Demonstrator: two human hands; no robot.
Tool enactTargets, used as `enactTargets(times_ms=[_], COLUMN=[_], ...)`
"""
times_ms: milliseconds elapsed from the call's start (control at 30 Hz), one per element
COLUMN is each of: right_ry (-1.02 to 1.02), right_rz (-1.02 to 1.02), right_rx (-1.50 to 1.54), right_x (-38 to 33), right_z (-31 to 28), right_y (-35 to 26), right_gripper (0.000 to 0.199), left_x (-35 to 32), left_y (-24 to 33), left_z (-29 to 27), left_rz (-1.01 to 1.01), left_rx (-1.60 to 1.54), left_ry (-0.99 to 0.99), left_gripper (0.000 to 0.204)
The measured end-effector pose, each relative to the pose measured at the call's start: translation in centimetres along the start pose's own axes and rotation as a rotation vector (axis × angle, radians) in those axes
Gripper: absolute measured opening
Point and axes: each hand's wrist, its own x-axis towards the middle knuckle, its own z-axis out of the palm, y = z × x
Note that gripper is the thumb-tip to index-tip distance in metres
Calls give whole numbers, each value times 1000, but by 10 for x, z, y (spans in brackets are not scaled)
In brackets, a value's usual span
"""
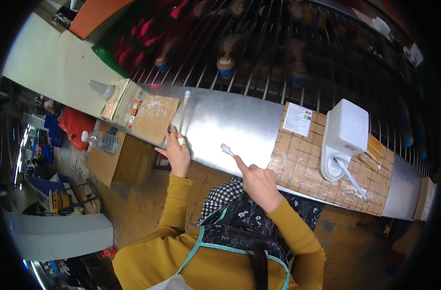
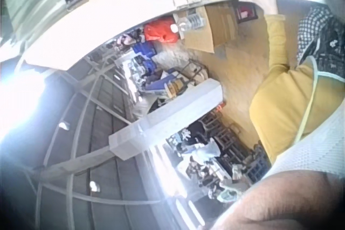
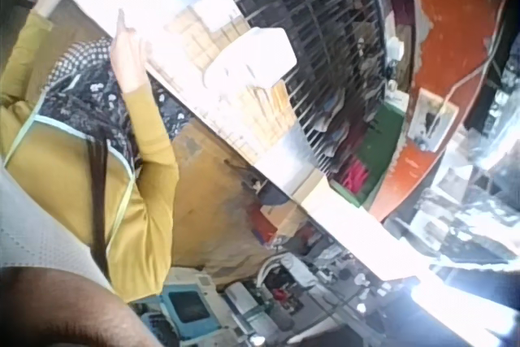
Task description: The person applies glue to the sole of a sandal using a small brush, repeatedly dipping the brush into a white container and spreading the adhesive along the edges and surface. The person also wipes the brush on a piece of cardboard and briefly cleans the metal workbench with a cloth.
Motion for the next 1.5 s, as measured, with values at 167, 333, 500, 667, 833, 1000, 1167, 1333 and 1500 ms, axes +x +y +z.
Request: enactTargets(times_ms=[167,333,500,667,833,1000,1167,1333,1500], right_ry=[113,189,115,-69,177,117,-37,160,122], right_rz=[-165,-211,-131,-94,-144,-170,-136,-162,-129], right_rx=[-143,-160,-179,-331,-260,-295,-318,-248,-264], right_x=[99,188,169,125,194,170,134,203,166], right_z=[43,72,71,41,76,65,42,75,67], right_y=[-20,-33,-44,-65,-50,-63,-67,-52,-51], right_gripper=[53,48,63,55,57,56,56,59,61], left_x=[13,9,7,6,6,9,5,8,7], left_y=[-31,-28,-28,-20,-26,-25,-26,-26,-30], left_z=[-2,14,18,8,16,14,14,15,19], left_rz=[-38,-54,-56,-59,-29,-27,-14,-1,-1], left_rx=[-180,-157,-206,-332,-288,-356,-344,-367,-358], left_ry=[116,251,286,293,315,337,341,345,358], left_gripper=[45,44,39,30,45,25,24,22,21])
